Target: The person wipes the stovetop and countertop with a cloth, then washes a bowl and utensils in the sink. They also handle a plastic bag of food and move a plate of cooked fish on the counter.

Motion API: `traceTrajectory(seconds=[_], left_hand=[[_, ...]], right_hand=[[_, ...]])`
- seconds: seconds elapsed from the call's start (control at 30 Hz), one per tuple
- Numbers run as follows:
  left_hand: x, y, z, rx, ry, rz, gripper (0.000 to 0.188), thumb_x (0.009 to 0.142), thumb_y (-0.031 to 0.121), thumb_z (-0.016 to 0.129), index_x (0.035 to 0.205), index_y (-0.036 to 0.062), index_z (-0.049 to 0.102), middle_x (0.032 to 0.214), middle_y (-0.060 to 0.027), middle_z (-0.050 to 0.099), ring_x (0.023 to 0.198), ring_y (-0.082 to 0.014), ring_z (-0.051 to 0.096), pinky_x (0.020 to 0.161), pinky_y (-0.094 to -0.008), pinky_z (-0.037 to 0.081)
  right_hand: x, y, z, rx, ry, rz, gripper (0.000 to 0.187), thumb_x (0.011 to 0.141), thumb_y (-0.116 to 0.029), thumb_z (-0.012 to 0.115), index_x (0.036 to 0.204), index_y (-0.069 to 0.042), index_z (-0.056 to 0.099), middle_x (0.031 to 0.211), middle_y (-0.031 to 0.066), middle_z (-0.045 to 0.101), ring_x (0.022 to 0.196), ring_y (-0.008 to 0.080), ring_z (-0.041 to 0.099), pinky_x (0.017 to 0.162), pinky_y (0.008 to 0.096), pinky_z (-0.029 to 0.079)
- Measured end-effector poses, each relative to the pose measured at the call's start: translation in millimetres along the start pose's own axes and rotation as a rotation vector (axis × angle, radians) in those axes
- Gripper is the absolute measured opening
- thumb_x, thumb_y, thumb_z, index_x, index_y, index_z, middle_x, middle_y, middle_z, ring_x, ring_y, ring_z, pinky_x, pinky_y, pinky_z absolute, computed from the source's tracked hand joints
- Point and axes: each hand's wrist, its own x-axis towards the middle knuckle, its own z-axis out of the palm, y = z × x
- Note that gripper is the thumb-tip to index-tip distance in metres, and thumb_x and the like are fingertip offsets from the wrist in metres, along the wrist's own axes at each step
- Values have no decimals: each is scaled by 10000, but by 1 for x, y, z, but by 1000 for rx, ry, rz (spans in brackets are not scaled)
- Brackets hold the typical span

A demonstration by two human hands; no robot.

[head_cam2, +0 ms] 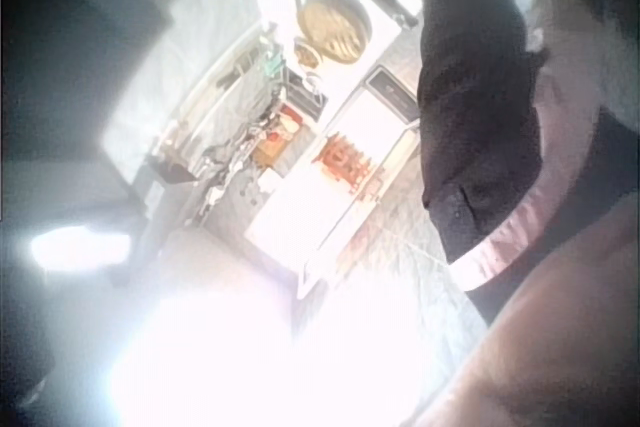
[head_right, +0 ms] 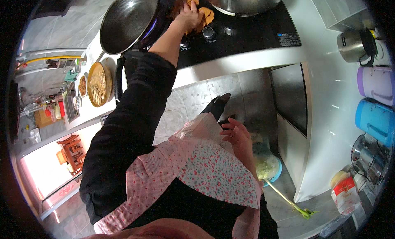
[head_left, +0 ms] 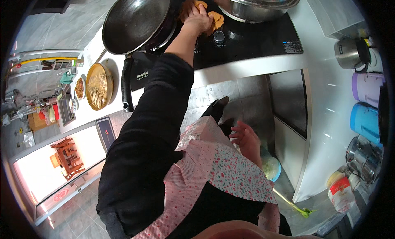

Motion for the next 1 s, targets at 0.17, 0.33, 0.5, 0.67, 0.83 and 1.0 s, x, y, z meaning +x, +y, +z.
traceTrajectory(seconds=[0.17, 0.33, 0.5, 0.67, 0.83, 1.0], left_hand=[[56, -7, -1, -78, 93, -120, 753, 1025, 546, 248, 1615, 115, 66, 1648, -279, -38, 1514, -489, -25, 1211, -592, -6], [92, -33, -13, -75, 286, -321, 875, 943, 627, 452, 1600, 148, 129, 1626, -292, 24, 1505, -476, 31, 1192, -633, 48], [128, -45, -25, -113, 330, -264, 783, 959, 599, 433, 1555, 136, 223, 1560, -276, 159, 1442, -461, 156, 1157, -593, 142], [153, -58, -28, -116, 375, -268, 704, 975, 570, 415, 1509, 124, 316, 1495, -259, 294, 1380, -446, 281, 1122, -552, 236], [184, -72, 7, -127, 400, -161, 640, 991, 542, 396, 1464, 112, 410, 1429, -243, 428, 1317, -432, 407, 1087, -512, 329], [204, -70, 45, -79, 588, 231, 597, 1007, 513, 377, 1419, 100, 503, 1364, -227, 563, 1255, -417, 532, 1052, -471, 423]], right_hand=[[6, 1, 8, 43, 14, -24, 572, 988, -364, 599, 1413, 2, 485, 1221, 179, 646, 1014, 255, 684, 795, 357, 561], [-5, 2, 11, 129, 49, -48, 578, 976, -336, 635, 1411, 10, 476, 1225, 186, 636, 1005, 259, 686, 831, 369, 568], [-24, 18, -8, 218, 159, -70, 597, 973, -340, 645, 1416, 17, 465, 1233, 211, 627, 1012, 275, 681, 867, 392, 559], [-28, 48, -28, 185, 241, -25, 622, 978, -344, 638, 1427, 39, 442, 1244, 240, 623, 1032, 281, 676, 891, 396, 554], [-24, 51, -26, 186, 185, -26, 583, 985, -318, 628, 1405, 51, 465, 1232, 230, 633, 1050, 264, 676, 903, 385, 552], [-28, 35, -15, 212, 138, -87, 525, 991, -269, 619, 1386, 51, 487, 1224, 208, 641, 1038, 257, 681, 900, 383, 558]])
